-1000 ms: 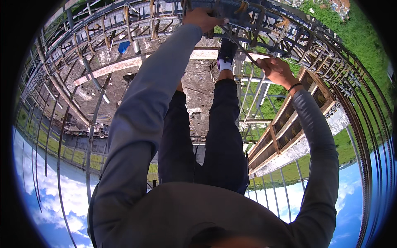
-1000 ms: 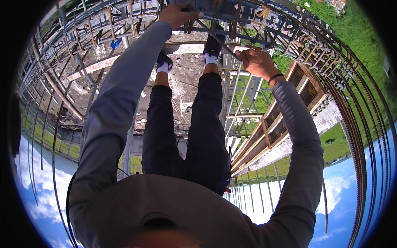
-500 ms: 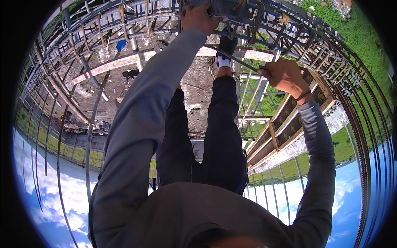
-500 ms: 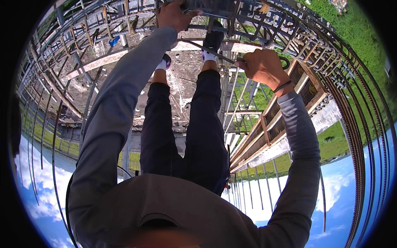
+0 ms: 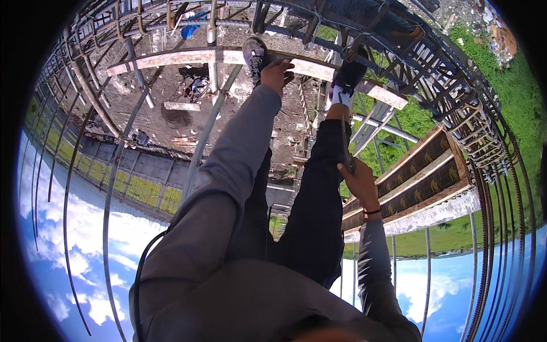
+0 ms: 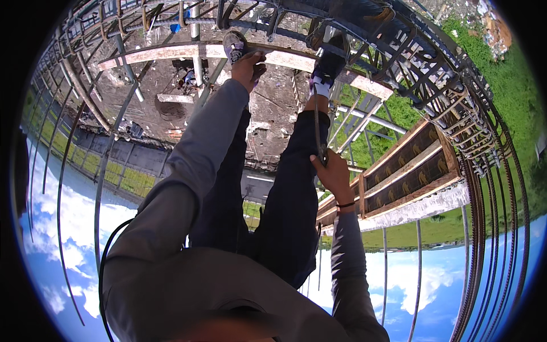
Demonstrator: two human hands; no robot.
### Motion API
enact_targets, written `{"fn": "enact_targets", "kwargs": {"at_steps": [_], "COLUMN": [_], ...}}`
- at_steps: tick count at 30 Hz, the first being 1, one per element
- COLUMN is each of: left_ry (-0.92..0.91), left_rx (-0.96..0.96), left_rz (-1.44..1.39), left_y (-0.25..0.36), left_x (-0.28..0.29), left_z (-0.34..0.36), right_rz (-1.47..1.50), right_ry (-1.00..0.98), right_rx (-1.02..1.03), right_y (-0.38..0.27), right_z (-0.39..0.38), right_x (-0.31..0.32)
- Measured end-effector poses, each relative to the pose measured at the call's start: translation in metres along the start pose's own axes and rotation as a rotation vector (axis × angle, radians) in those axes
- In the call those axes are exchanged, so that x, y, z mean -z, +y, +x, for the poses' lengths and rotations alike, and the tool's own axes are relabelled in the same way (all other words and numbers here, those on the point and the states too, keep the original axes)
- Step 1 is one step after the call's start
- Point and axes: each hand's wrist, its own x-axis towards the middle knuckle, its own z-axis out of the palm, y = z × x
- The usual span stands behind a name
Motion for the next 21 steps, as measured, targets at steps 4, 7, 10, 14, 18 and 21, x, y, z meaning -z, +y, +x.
{"fn": "enact_targets", "kwargs": {"at_steps": [4, 7, 10, 14, 18, 21], "left_ry": [-0.045, 0.001, 0.092, 0.153, 0.036, -0.073], "left_rx": [0.041, 0.077, 0.091, 0.093, 0.128, 0.204], "left_rz": [-0.275, -0.421, -0.445, -0.43, -0.301, -0.313], "left_y": [0.012, 0.02, 0.023, 0.029, 0.036, 0.041], "left_x": [-0.035, -0.05, -0.048, -0.034, -0.018, -0.012], "left_z": [0.063, 0.087, 0.098, 0.103, 0.098, 0.089], "right_rz": [0.162, 0.239, 0.209, 0.265, 0.258, 0.296], "right_ry": [0.018, 0.07, 0.072, 0.069, 0.093, 0.117], "right_rx": [-0.086, -0.154, -0.203, -0.215, -0.182, -0.176], "right_y": [-0.007, -0.012, -0.014, -0.013, -0.011, -0.009], "right_z": [-0.002, -0.006, -0.008, -0.007, -0.005, -0.004], "right_x": [-0.014, -0.017, -0.018, -0.019, -0.02, -0.02]}}
